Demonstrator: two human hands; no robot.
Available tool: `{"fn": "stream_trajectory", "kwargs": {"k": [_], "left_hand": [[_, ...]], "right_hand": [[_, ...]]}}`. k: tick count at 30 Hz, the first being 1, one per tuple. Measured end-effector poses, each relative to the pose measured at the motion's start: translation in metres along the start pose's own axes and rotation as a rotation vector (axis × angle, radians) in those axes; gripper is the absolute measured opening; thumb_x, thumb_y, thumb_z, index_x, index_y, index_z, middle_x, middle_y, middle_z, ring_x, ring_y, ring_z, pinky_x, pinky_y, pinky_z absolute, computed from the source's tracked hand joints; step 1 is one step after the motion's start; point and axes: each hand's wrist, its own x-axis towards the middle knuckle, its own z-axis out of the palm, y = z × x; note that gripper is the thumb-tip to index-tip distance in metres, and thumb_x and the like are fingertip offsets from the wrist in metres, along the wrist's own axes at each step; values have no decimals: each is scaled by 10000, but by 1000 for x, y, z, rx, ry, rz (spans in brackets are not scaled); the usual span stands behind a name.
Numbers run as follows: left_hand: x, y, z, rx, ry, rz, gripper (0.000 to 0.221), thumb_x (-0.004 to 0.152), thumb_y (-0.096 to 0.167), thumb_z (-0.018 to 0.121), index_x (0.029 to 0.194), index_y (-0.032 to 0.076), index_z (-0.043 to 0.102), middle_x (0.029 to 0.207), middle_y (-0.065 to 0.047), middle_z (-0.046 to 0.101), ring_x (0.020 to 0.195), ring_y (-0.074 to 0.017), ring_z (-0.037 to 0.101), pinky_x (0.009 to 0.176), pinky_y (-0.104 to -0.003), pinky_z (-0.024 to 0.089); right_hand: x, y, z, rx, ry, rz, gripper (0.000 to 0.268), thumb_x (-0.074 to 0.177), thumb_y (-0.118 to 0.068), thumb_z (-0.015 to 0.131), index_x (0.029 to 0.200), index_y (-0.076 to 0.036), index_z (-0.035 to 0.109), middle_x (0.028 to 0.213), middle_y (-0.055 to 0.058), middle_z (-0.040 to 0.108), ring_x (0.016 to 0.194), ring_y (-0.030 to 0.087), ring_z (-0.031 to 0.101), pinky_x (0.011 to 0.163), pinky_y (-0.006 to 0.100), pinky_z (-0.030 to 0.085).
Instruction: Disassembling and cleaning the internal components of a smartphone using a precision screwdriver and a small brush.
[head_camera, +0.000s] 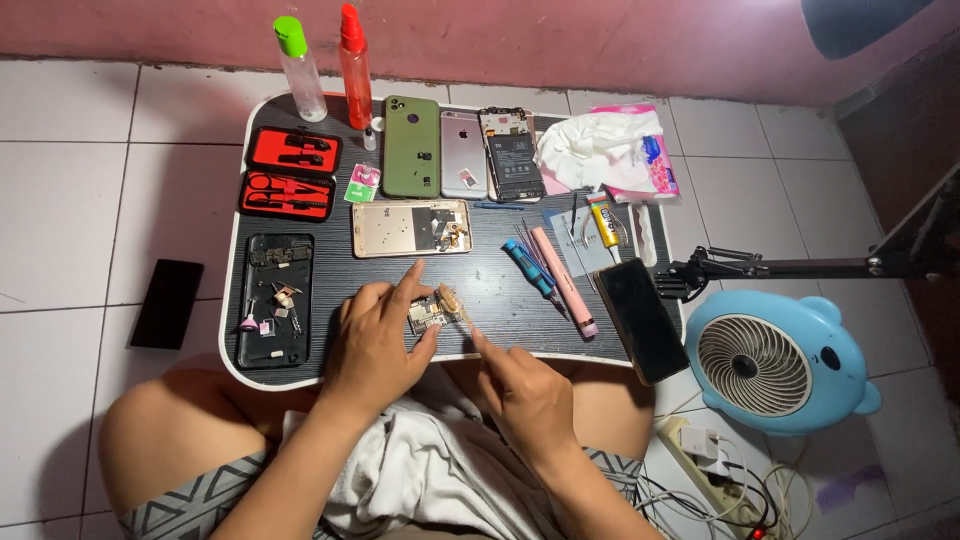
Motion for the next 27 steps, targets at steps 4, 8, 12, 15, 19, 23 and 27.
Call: {"fn": "stream_trajectory", "kwargs": {"k": [4,8,12,15,19,23,27], "left_hand": [[1,0,0,3,5,-5,807,793,188,755,1512,51,415,1158,40,726,1037,-208,596,919,-380,416],[0,0,0,0,-1,3,813,791,175,756,1515,44,410,1165,26,725,1053,-215,591,936,-387,415],[0,-2,2,1,10,3,810,792,183,754,1512,38,411,1166,12,732,1052,-227,596,944,-400,415],[0,-1,2,-4,4,-10,821,785,184,758,1516,54,408,1153,28,731,1049,-217,596,936,-389,416],[0,-3,3,-5,14,19,822,784,165,766,1514,37,409,1161,7,726,1048,-231,596,946,-400,421],[-2,-4,6,-3,9,11,809,794,172,764,1510,45,411,1150,16,730,1036,-219,598,941,-392,416],[-1,-3,4,-1,10,14,822,796,167,762,1521,47,395,1167,17,731,1042,-220,598,940,-382,416]], "right_hand": [[4,2,1,-15,77,87,409,808,-119,744,1205,-214,766,652,-5,652,460,150,553,454,309,463],[4,2,0,-19,56,27,461,794,-104,752,1243,-209,749,647,-14,634,446,134,522,438,292,452],[4,-3,3,50,47,-15,442,799,-93,738,1232,-183,749,622,-14,581,442,122,498,422,277,434],[3,2,1,1,78,51,406,813,-123,740,1205,-225,767,632,-31,660,442,117,534,431,281,445],[-5,-2,7,46,75,6,436,799,-108,727,1224,-204,757,605,-25,611,429,122,488,411,282,406],[-6,-5,6,59,86,61,434,801,-104,725,1223,-202,758,644,-17,666,440,124,521,423,291,427],[-6,-10,0,78,32,20,417,800,-100,730,1204,-196,768,596,-24,630,408,111,488,390,279,414]]}}
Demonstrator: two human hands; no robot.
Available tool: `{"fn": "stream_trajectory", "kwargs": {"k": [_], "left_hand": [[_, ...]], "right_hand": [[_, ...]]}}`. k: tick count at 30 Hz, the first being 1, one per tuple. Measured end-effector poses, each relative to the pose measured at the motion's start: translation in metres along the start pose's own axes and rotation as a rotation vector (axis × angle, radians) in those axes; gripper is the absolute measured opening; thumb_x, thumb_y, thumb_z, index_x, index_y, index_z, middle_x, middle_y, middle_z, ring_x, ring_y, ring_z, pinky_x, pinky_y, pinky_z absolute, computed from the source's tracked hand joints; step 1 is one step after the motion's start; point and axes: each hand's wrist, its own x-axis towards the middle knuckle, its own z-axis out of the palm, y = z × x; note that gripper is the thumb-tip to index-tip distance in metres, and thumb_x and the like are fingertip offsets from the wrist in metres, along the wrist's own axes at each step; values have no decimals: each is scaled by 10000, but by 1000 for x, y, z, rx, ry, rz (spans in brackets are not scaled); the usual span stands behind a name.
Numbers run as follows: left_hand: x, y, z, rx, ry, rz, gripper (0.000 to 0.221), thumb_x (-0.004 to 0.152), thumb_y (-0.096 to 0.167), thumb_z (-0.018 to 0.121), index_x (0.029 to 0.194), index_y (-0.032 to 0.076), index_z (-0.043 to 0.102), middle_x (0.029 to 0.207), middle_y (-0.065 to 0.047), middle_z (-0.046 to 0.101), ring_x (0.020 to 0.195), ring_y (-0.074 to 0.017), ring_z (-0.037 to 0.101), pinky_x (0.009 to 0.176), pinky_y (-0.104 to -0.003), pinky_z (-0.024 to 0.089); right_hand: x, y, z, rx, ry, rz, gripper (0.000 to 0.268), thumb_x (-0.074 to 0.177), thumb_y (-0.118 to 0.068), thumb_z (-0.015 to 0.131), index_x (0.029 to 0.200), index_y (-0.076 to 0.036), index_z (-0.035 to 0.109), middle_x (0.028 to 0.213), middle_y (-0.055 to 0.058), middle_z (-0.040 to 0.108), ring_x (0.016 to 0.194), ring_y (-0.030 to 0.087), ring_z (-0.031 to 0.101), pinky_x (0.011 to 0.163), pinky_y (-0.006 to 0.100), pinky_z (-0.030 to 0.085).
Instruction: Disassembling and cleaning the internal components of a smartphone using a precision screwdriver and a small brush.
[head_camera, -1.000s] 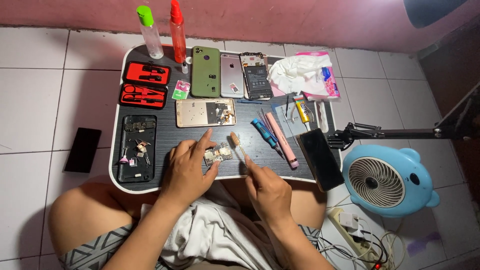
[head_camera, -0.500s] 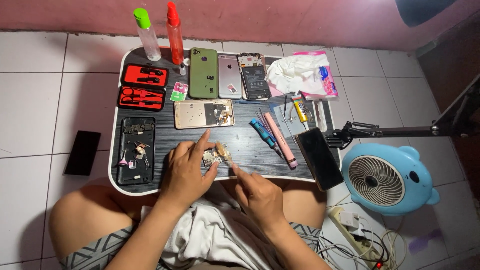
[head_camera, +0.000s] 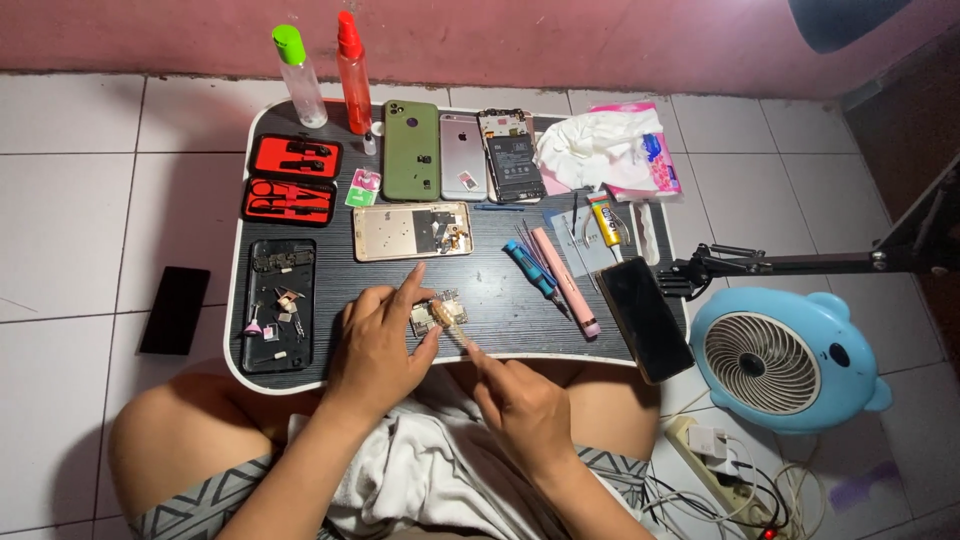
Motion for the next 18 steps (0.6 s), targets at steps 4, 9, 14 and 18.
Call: {"fn": "stream_trajectory", "kwargs": {"k": [4,9,14,18], "left_hand": [[0,2,-1,9,-7,3,820,800,188,765,1521,46,401,1155,20,729,1021,-220,602,938,-390,423],[0,0,0,9,-5,1,809,796,180,758,1513,43,411,1153,19,727,1043,-221,593,940,-391,415],[1,-2,0,14,-19,-14,813,799,184,755,1520,52,402,1160,18,727,1048,-222,598,942,-393,415],[1,1,0,16,-20,-20,786,801,184,752,1500,41,423,1153,25,729,1040,-218,602,937,-391,423]], "right_hand": [[5,5,4,-20,56,49,412,808,-103,731,1210,-189,753,731,-26,732,485,116,590,445,272,464],[2,12,8,-59,71,80,415,814,-114,734,1217,-212,756,712,-34,712,473,120,580,448,284,468],[2,9,2,5,42,30,414,795,-103,716,1197,-187,768,656,-31,682,431,112,516,406,272,410],[0,10,-1,-25,27,-44,463,782,-74,733,1232,-180,750,636,-10,656,424,123,501,404,286,403]]}}
